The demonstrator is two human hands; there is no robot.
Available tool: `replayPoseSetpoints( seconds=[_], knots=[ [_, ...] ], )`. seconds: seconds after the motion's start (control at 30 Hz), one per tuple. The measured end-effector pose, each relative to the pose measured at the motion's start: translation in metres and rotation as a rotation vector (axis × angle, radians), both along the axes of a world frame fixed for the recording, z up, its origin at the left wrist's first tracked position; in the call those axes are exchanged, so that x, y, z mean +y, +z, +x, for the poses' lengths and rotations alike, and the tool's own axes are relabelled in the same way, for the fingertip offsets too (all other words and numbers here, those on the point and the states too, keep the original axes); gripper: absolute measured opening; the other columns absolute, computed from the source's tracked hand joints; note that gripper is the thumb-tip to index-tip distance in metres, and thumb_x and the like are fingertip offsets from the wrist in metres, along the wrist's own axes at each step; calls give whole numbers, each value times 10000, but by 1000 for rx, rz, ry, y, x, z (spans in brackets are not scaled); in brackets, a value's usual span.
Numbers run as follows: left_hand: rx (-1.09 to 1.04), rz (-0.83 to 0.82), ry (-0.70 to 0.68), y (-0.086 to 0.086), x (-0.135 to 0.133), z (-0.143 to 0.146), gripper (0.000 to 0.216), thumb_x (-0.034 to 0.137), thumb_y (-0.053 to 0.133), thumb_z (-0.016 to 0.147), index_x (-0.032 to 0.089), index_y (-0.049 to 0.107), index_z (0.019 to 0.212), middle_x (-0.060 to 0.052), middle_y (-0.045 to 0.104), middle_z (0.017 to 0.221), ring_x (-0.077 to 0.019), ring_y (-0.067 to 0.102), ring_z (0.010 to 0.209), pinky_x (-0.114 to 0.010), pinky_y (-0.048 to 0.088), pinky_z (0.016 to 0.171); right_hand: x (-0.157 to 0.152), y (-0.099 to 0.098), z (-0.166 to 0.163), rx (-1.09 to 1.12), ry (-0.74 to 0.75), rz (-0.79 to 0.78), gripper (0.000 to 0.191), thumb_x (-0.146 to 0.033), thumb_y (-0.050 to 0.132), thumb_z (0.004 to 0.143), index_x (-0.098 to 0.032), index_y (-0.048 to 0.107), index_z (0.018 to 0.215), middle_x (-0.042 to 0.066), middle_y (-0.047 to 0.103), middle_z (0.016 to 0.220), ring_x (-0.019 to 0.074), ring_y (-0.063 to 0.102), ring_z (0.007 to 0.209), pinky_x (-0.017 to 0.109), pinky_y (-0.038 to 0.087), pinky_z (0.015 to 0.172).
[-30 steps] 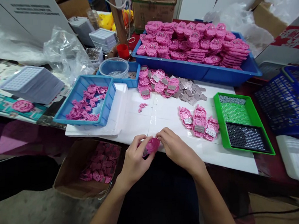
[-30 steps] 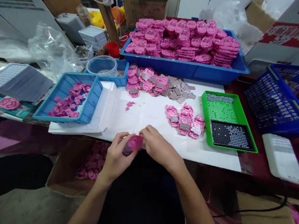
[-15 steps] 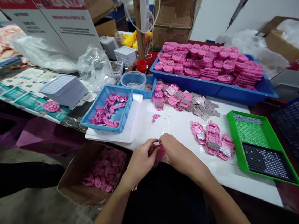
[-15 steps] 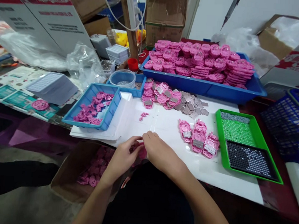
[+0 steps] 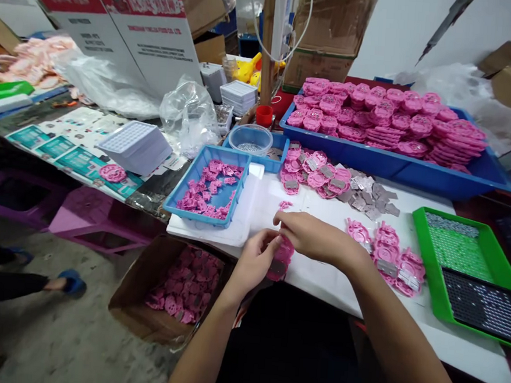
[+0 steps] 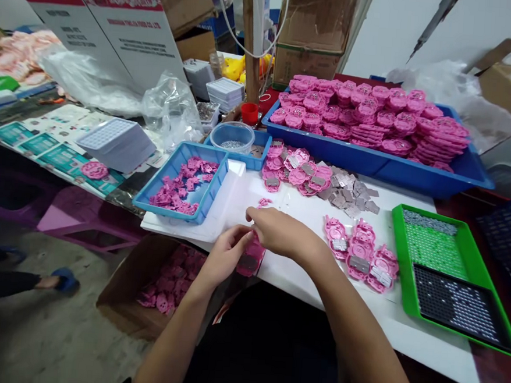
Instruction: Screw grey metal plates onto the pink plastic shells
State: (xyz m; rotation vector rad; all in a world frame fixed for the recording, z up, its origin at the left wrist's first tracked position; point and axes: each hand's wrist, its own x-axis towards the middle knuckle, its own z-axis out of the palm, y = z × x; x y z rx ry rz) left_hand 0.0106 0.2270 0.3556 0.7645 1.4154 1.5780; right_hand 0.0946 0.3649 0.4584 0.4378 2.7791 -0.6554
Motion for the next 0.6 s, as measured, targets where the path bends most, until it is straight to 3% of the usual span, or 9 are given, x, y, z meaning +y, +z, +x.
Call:
replayPoseSetpoints(
  seconds=[0.33,0.4,0.47,0.53,0.6],
  knots=[
    [-38,37,-10,1,-3,1,343,512,634,944,172,673,928,-2,650,817,-138,593,751,-234,459,717,20,8,2,1,18,-202,155,-259,574,956,-182,706,980,41,725,907,142,614,740,254,397,670],
    [-64,41,-10,1,-3,1,343,514,639,942,172,668,927,0,649,813,-134,592,738,-232,460,705,19,16,-5,-3,20,-129,198,-285,541,986,-172,702,967,51,715,906,148,601,751,264,386,679],
    [-74,44,3,2,-3,2,346,515,651,932,169,672,915,-3,655,801,-135,593,727,-235,461,699,11,28,-22,106,-9,41,262,-290,477,1024,-148,679,935,71,693,892,156,576,759,280,369,695],
    [-63,45,28,1,-1,3,343,506,669,918,164,682,897,-10,663,791,-140,598,728,-241,463,707,-2,37,-50,304,-7,199,246,-233,441,1035,-128,653,967,91,678,942,171,568,828,291,366,741],
    [-60,42,47,-1,1,4,333,493,676,911,160,687,893,-20,672,791,-146,608,737,-246,467,714,-14,40,-87,386,105,319,224,-82,438,981,-112,651,1044,109,666,1004,191,563,904,302,362,774]
  ],
)
